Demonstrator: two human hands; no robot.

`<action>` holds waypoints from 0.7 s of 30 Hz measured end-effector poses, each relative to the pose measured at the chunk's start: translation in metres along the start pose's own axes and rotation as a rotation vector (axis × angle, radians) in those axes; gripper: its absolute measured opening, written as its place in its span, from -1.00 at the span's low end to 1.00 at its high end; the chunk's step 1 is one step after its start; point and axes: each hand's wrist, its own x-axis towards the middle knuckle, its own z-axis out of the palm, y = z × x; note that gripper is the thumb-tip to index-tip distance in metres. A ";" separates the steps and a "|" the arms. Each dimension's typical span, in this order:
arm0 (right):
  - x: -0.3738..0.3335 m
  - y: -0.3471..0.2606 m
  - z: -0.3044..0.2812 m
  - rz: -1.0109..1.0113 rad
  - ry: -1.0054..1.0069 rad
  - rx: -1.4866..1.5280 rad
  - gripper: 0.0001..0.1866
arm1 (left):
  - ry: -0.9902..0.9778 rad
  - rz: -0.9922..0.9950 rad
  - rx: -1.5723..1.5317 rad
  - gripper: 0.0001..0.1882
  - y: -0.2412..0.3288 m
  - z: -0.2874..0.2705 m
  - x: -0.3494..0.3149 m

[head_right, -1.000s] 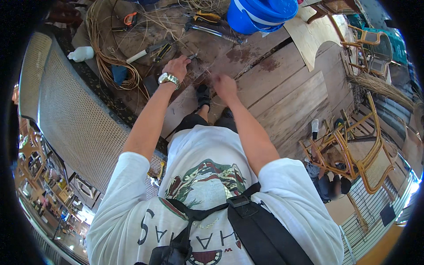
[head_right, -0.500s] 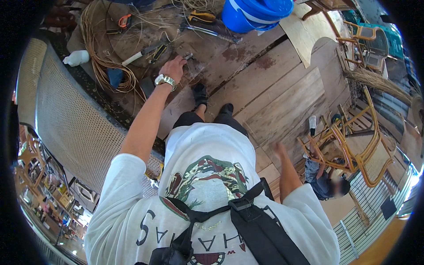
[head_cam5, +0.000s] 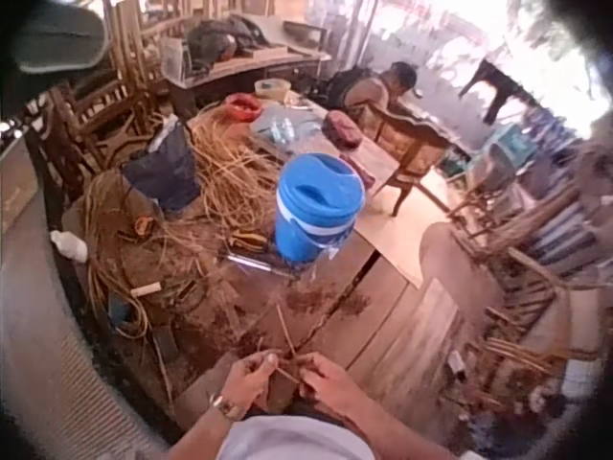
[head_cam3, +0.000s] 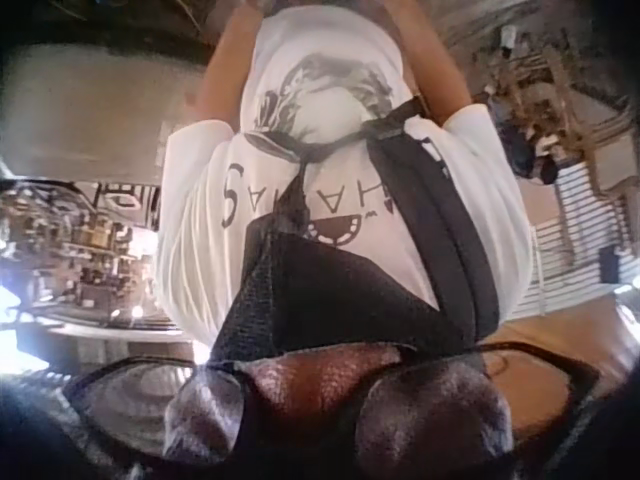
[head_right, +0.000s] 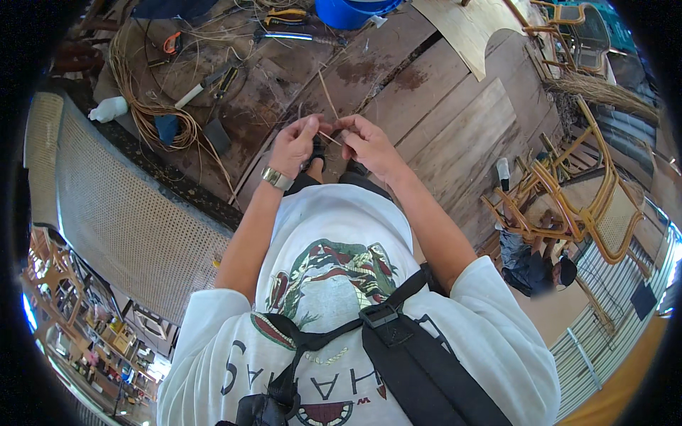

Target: Repairing a bamboo or rattan furniture piece by measuring, cutting, and weaving flexible rattan strips.

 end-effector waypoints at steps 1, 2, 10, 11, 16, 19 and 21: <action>-0.002 0.001 0.000 0.009 -0.006 -0.014 -0.77 | -0.053 -0.046 -0.031 -0.66 0.000 0.007 0.002; -0.005 0.003 0.001 0.007 -0.007 -0.017 -0.77 | -0.053 -0.042 -0.032 -0.66 -0.003 0.015 0.006; -0.049 0.036 -0.044 0.024 0.012 -0.354 -0.79 | 0.054 0.232 -0.026 -0.87 0.018 0.018 0.019; -0.058 0.057 -0.066 -0.003 0.017 -0.459 -0.80 | 0.126 0.303 0.072 -0.86 0.030 0.004 0.023; -0.130 0.191 -0.219 0.031 -0.044 -0.790 -0.77 | 0.396 0.626 0.380 -0.82 0.171 -0.116 0.053; -0.156 0.226 -0.239 0.201 0.131 -0.503 -0.76 | 0.704 0.761 1.049 -0.25 0.302 -0.171 0.036; -0.142 0.205 -0.220 0.023 0.114 -0.685 -0.76 | 0.726 0.998 0.784 -0.34 0.373 -0.178 0.023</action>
